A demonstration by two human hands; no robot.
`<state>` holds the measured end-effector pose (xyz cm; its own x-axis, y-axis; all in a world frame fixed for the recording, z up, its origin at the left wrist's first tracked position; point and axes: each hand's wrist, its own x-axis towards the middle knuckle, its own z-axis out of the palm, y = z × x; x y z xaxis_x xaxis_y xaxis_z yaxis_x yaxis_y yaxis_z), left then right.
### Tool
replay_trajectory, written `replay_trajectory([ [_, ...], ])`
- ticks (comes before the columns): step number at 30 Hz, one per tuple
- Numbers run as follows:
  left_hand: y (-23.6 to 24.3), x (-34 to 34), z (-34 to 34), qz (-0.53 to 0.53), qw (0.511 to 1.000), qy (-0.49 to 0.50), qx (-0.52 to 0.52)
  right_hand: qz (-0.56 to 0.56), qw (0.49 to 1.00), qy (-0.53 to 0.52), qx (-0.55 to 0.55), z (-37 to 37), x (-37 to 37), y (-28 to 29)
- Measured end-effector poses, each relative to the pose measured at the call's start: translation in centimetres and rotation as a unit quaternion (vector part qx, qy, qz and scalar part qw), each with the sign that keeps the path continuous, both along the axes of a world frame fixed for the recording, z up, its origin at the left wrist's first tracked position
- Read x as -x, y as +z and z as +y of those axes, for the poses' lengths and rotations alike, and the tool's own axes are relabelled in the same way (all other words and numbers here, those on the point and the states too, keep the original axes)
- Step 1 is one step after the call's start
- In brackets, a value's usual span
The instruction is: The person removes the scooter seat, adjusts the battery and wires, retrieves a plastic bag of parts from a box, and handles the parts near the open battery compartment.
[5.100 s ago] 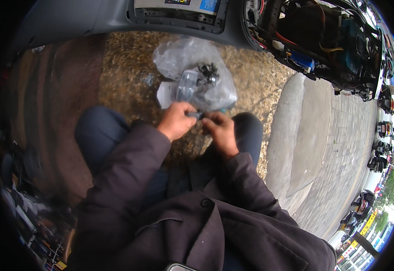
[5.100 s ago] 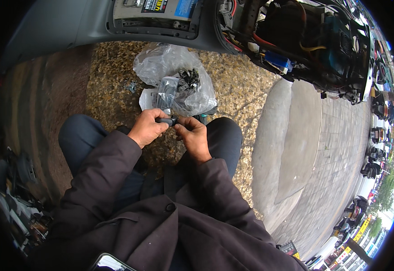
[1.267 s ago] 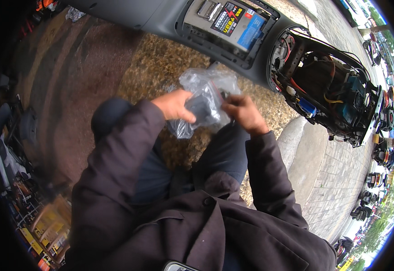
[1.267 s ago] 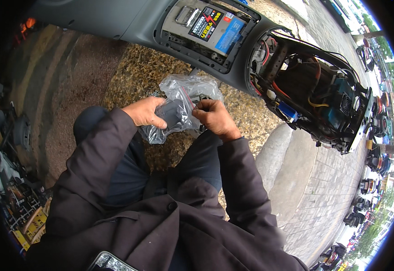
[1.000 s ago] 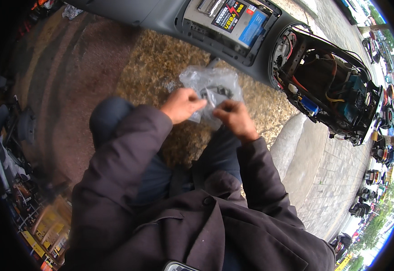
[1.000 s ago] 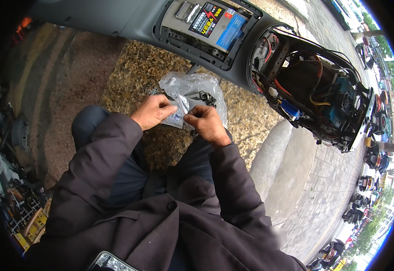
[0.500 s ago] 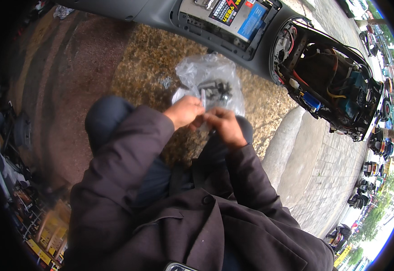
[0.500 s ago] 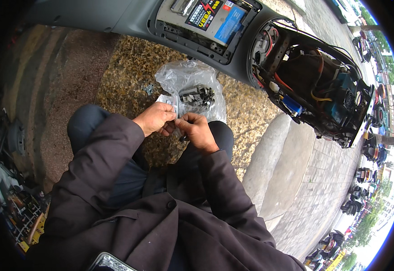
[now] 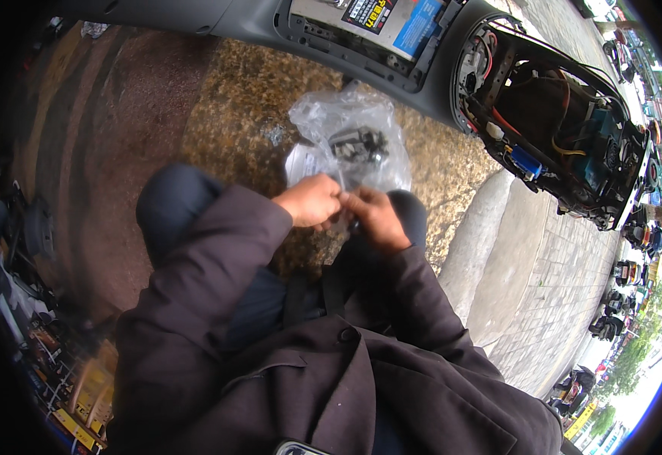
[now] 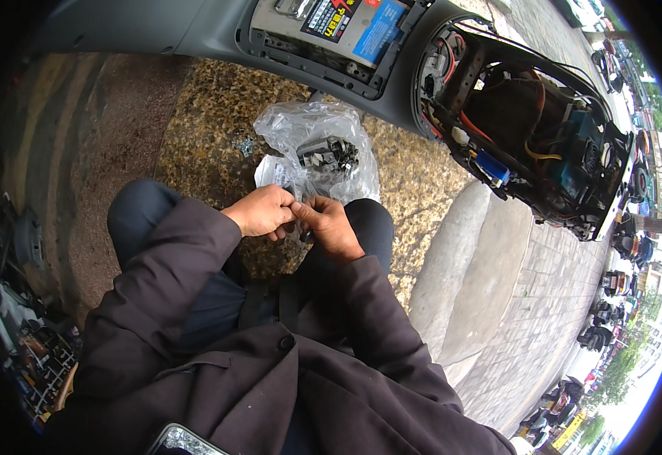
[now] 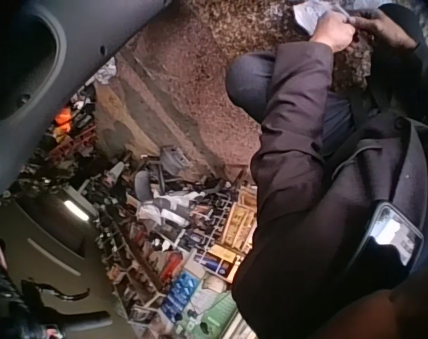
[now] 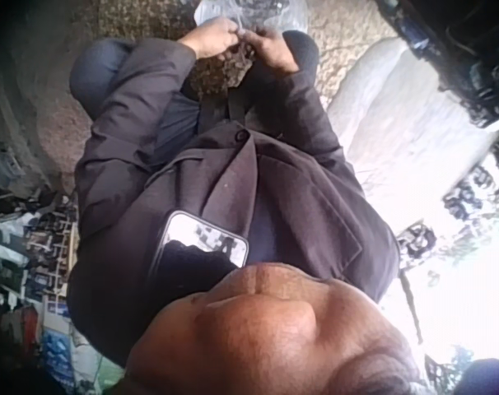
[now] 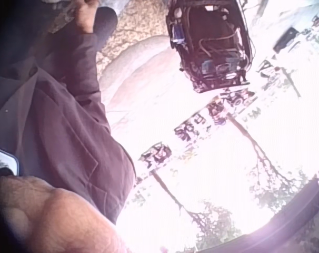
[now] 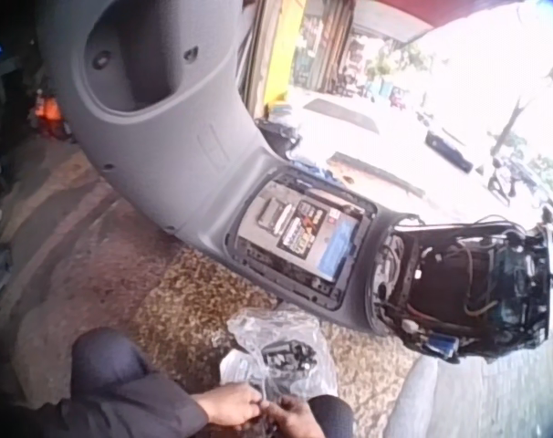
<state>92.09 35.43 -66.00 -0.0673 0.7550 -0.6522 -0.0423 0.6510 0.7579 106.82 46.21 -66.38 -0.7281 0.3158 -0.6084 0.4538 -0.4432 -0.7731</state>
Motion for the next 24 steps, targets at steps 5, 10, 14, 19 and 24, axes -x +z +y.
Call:
replay_trajectory([
  [5, -0.1, -0.3, 0.2, 0.012, 0.999, -0.019, 0.027, -0.004, 1.000, -0.005, -0.025, -0.1, -0.4, -0.2],
  [10, -0.4, -0.5, 0.5, 0.008, 1.000, -0.003, 0.016, -0.001, 0.999, -0.002, -0.049, 0.2, -0.6, -0.2],
  [14, -0.7, -0.7, 0.7, 0.031, 0.999, -0.014, -0.005, -0.012, 0.996, 0.015, -0.086, 0.5, -0.5, -0.1],
  [19, -1.0, -0.7, 0.8, 0.055, 0.998, -0.018, -0.027, -0.002, 0.951, 0.043, -0.306, 0.5, -0.2, -0.2],
  [24, -1.4, -0.9, 0.6, 0.188, 0.971, -0.015, -0.144, -0.010, 0.931, 0.036, -0.362, 0.3, -0.2, -0.6],
])
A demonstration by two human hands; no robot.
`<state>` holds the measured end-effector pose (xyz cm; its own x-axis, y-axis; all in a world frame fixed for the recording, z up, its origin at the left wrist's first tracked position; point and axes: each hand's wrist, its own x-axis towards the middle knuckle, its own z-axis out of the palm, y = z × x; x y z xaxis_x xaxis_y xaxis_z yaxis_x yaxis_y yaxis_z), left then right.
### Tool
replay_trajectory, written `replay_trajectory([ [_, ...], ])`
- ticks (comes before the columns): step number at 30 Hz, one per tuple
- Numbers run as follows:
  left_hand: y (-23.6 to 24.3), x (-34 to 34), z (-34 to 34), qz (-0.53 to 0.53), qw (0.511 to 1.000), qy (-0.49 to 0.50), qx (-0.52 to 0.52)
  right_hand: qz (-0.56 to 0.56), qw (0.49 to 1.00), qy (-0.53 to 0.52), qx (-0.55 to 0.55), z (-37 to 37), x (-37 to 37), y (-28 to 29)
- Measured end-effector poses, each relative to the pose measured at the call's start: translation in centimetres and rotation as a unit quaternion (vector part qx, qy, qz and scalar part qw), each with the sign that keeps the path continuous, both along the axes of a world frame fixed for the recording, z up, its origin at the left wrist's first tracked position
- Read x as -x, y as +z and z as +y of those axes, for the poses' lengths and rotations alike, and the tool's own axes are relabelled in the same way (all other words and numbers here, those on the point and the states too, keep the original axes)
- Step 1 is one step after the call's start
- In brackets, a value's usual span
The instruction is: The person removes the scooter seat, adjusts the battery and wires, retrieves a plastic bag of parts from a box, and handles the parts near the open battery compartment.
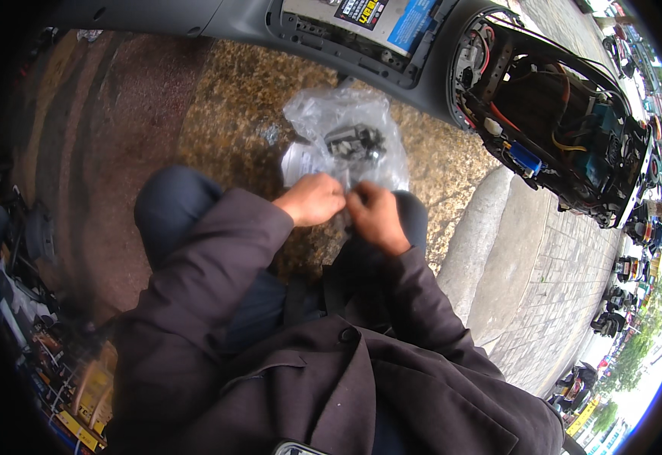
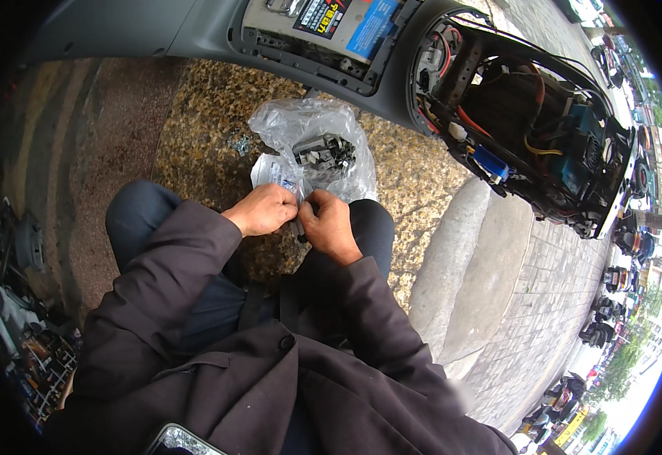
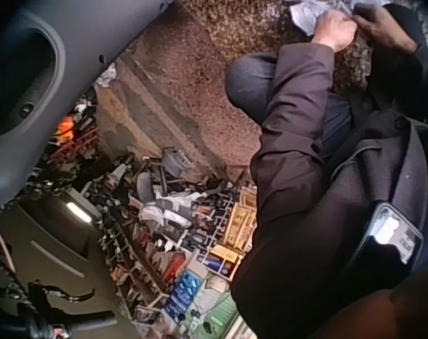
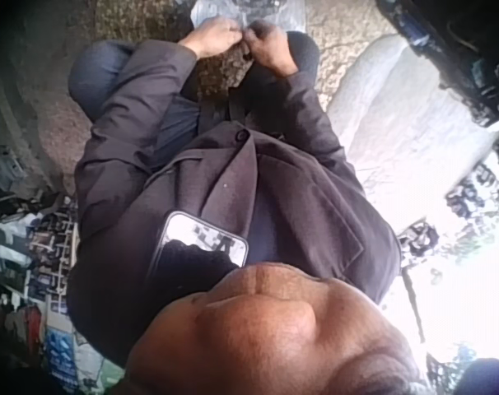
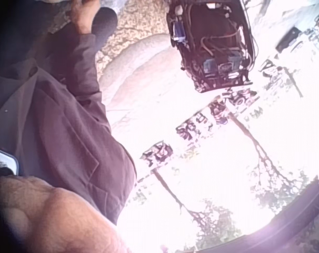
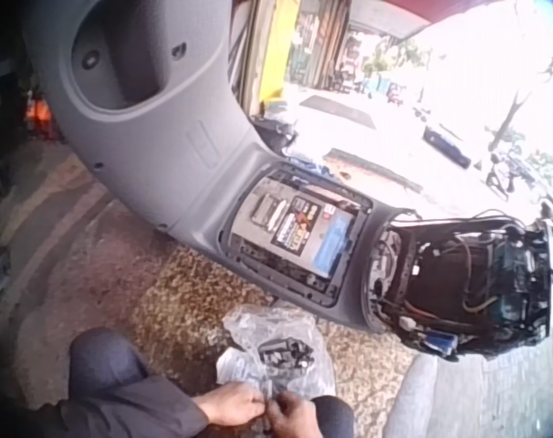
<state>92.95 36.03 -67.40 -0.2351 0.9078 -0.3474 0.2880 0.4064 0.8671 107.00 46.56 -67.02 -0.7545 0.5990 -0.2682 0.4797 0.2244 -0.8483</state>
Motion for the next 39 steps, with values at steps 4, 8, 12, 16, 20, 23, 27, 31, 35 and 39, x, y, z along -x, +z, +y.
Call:
replay_trajectory([
  [4, 0.4, 0.0, 0.3, 0.075, 0.997, 0.026, 0.023, 0.022, 0.997, -0.024, -0.069, -0.6, 0.3, -1.0],
  [8, 1.6, 0.5, 0.5, 0.151, 0.982, 0.076, 0.080, 0.019, 0.983, -0.032, -0.181, -0.3, 0.1, -1.8],
  [12, 2.3, 1.4, 0.8, 0.155, 0.977, 0.137, 0.055, -0.009, 0.964, -0.061, -0.259, 1.2, -0.5, -2.0],
  [16, 2.2, 1.2, 0.9, 0.142, 0.981, 0.119, 0.050, 0.005, 0.968, -0.048, -0.245, 1.5, 0.0, -1.5],
  [20, 1.9, 1.2, 1.0, 0.142, 0.983, 0.108, 0.053, 0.054, 0.978, -0.015, -0.201, 1.1, 0.5, 0.3],
  [23, 1.8, 1.4, 1.1, 0.146, 0.982, 0.104, 0.053, 0.114, 0.982, 0.025, -0.148, 0.6, 0.6, 1.4],
  [27, 2.0, 1.5, 1.3, 0.102, 0.989, 0.109, -0.001, 0.002, 0.984, 0.099, -0.150, 0.7, 0.9, 1.0],
  [31, 2.5, 1.0, 1.3, 0.040, 0.992, 0.100, -0.065, -0.020, 0.985, 0.077, -0.151, 0.9, 1.0, -0.2],
  [35, 3.2, 0.0, 1.3, 0.150, 0.967, 0.100, -0.179, 0.096, 0.989, 0.025, -0.106, 0.8, 1.9, -1.0],
  [39, 3.7, -0.5, 1.3, 0.216, 0.942, 0.104, -0.236, 0.173, 0.980, -0.050, 0.082, 0.5, 2.6, -1.1],
])
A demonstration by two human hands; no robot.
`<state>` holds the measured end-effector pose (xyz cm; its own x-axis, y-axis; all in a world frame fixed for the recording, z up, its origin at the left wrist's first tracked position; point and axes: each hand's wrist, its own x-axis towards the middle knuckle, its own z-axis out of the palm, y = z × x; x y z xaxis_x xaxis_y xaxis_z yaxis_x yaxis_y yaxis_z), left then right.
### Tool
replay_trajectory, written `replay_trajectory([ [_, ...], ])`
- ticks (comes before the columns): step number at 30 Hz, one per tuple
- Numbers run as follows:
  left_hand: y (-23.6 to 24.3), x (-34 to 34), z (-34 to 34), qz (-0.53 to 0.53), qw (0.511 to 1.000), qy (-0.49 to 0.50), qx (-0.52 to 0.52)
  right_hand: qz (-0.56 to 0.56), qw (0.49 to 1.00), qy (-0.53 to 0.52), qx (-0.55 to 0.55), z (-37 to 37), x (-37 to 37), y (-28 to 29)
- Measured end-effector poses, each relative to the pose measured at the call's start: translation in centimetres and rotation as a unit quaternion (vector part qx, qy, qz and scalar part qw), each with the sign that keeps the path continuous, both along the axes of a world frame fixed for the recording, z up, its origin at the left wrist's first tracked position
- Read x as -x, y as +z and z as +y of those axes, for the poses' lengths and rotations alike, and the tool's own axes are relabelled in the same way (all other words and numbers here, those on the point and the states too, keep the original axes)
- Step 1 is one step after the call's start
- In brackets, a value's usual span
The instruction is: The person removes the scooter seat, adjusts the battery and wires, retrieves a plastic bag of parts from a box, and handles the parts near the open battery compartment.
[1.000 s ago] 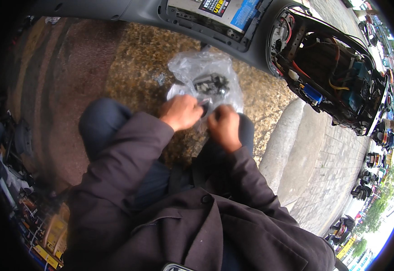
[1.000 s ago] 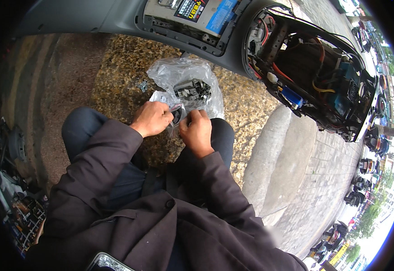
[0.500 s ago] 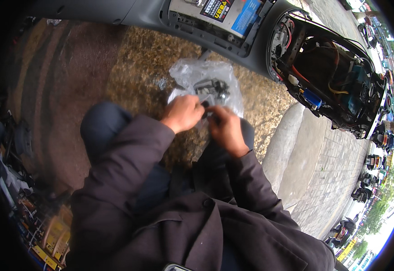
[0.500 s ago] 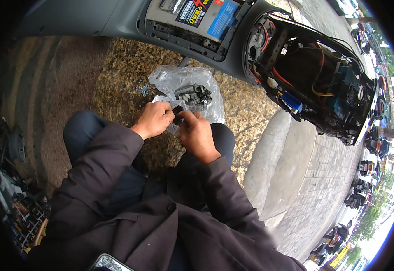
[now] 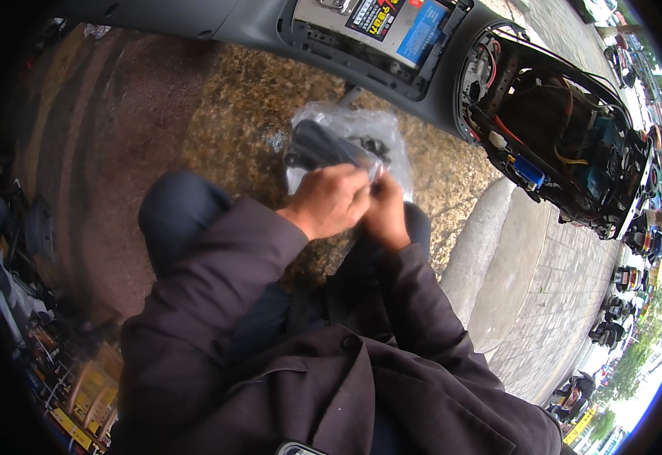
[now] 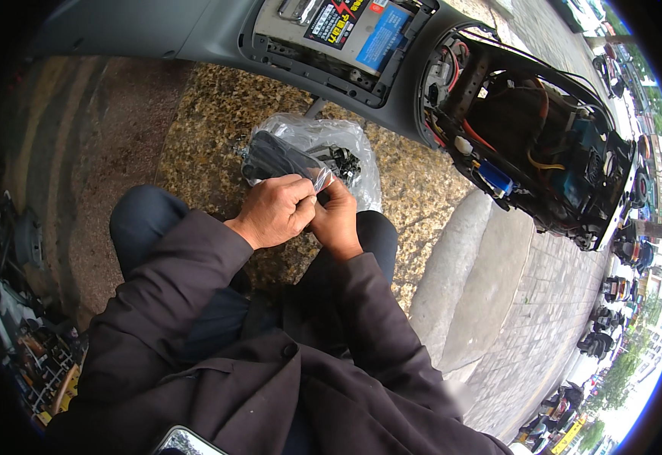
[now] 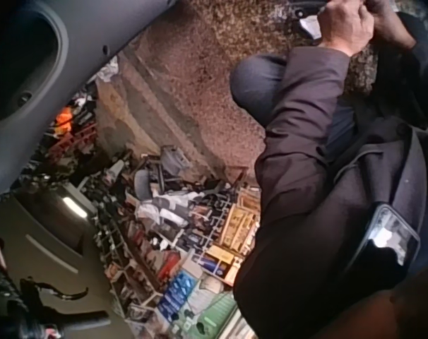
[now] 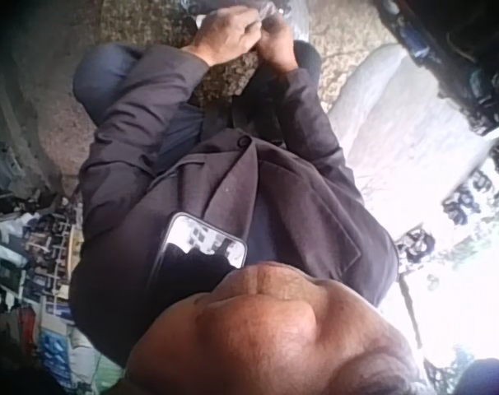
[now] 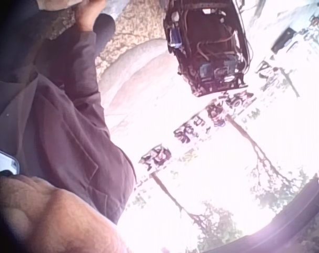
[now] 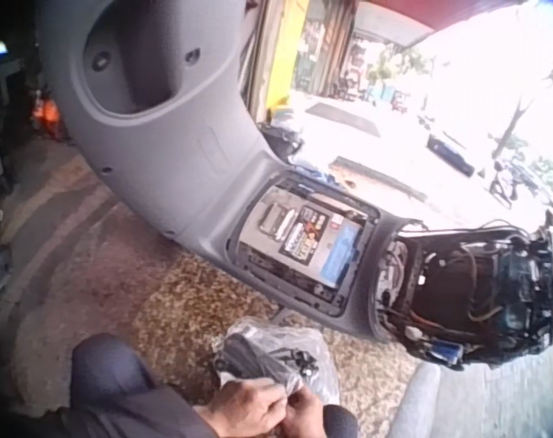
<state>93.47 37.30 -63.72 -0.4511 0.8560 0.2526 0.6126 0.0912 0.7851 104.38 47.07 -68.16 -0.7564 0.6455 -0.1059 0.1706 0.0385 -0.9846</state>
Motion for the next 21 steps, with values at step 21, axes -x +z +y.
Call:
replay_trajectory([
  [21, 1.3, 6.1, -0.6, -0.506, 0.854, 0.115, -0.032, 0.091, 0.957, -0.079, 0.263, 1.8, -1.2, 3.4],
])
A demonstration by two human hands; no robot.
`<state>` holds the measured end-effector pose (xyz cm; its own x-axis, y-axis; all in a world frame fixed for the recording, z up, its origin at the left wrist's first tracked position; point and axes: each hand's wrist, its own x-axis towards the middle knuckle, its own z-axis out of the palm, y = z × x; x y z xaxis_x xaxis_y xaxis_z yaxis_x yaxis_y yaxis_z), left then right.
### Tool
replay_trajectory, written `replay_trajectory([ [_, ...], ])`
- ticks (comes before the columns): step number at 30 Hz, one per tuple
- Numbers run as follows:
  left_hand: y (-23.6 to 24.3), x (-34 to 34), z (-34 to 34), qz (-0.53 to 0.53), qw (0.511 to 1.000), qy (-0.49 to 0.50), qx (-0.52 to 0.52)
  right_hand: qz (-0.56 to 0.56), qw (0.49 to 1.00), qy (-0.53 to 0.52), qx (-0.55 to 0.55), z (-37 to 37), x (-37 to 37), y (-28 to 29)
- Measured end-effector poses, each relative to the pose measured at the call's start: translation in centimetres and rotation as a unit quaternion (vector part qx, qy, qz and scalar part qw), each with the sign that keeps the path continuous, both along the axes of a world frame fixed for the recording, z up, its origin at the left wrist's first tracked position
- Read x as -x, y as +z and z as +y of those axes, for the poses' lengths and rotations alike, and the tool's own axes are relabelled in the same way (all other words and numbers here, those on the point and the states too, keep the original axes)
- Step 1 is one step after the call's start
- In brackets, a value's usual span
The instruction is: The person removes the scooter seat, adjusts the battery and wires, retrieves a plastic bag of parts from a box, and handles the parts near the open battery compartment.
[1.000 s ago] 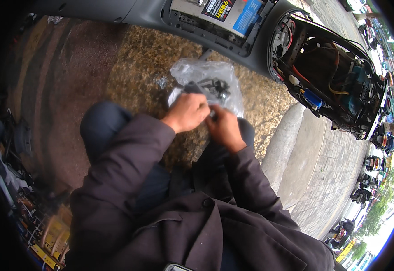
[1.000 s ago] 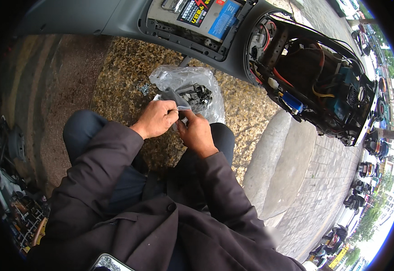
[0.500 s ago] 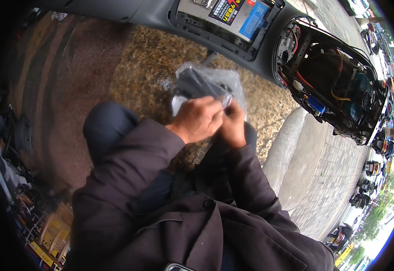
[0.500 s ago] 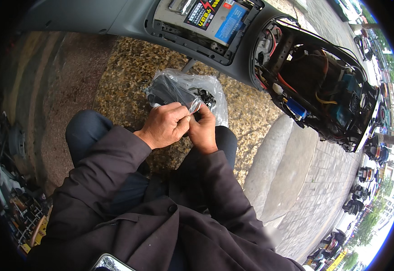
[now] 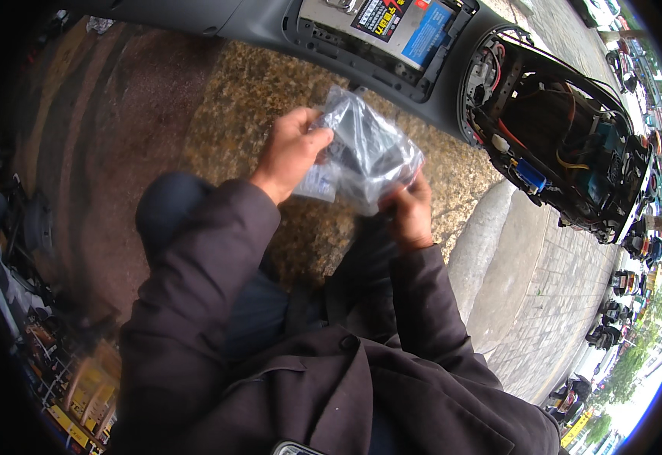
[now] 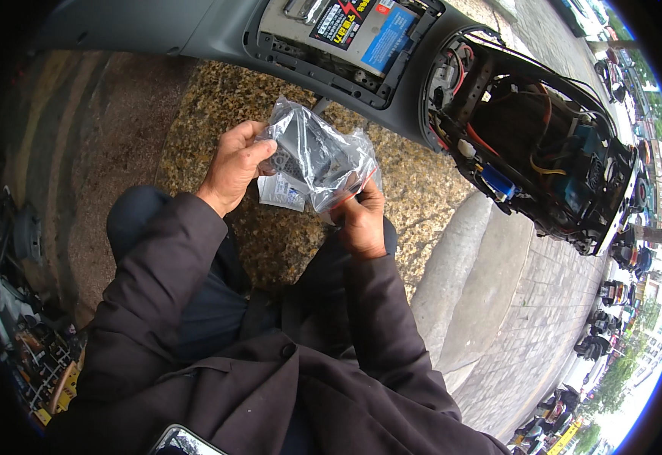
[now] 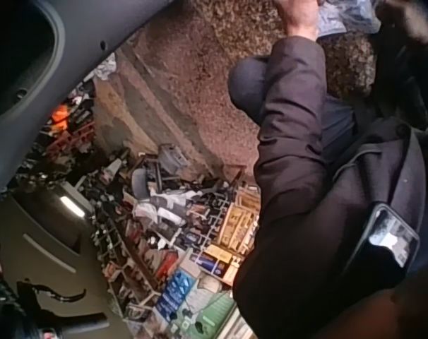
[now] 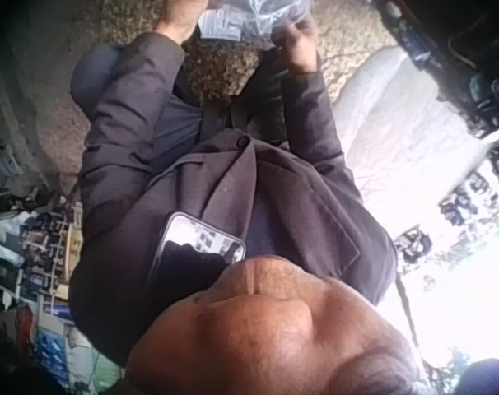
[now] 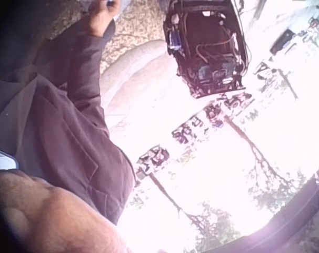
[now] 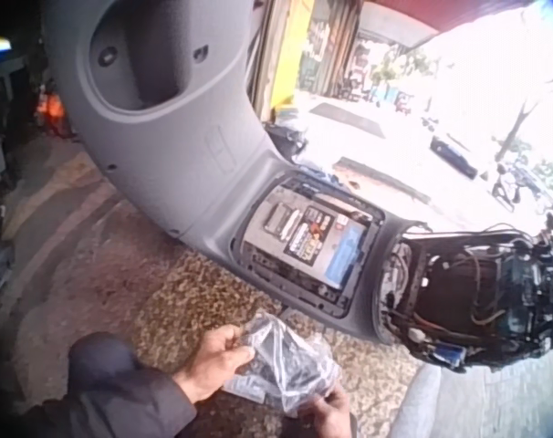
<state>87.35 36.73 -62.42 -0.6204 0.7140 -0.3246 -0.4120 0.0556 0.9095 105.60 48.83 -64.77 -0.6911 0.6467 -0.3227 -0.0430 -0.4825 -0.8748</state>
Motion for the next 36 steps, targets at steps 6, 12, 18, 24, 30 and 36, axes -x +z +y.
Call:
replay_trajectory([
  [6, 0.4, 0.2, -0.1, 0.002, 0.996, -0.088, -0.003, 0.020, 0.998, 0.054, 0.002, 0.1, -0.2, 0.7],
  [12, 0.3, -0.1, -0.3, -0.107, 0.994, -0.020, -0.031, 0.026, 0.997, -0.002, -0.075, -0.9, -0.1, 1.4],
  [18, 0.8, -0.3, -0.1, -0.135, 0.990, 0.018, -0.048, -0.017, 0.997, -0.006, -0.068, -1.2, -0.1, 1.4],
  [24, 0.6, -0.3, -0.8, -0.132, 0.991, -0.027, 0.018, -0.010, 0.999, -0.005, -0.046, -1.1, -0.3, 1.5],
  [30, 0.3, -0.5, -1.2, -0.160, 0.978, -0.120, 0.057, -0.019, 0.992, 0.114, -0.042, -0.8, -1.1, 1.3],
  [36, 0.0, -1.6, -1.5, -0.152, 0.976, -0.133, 0.076, -0.063, 0.993, 0.103, -0.016, -1.6, -2.5, -0.9],
])
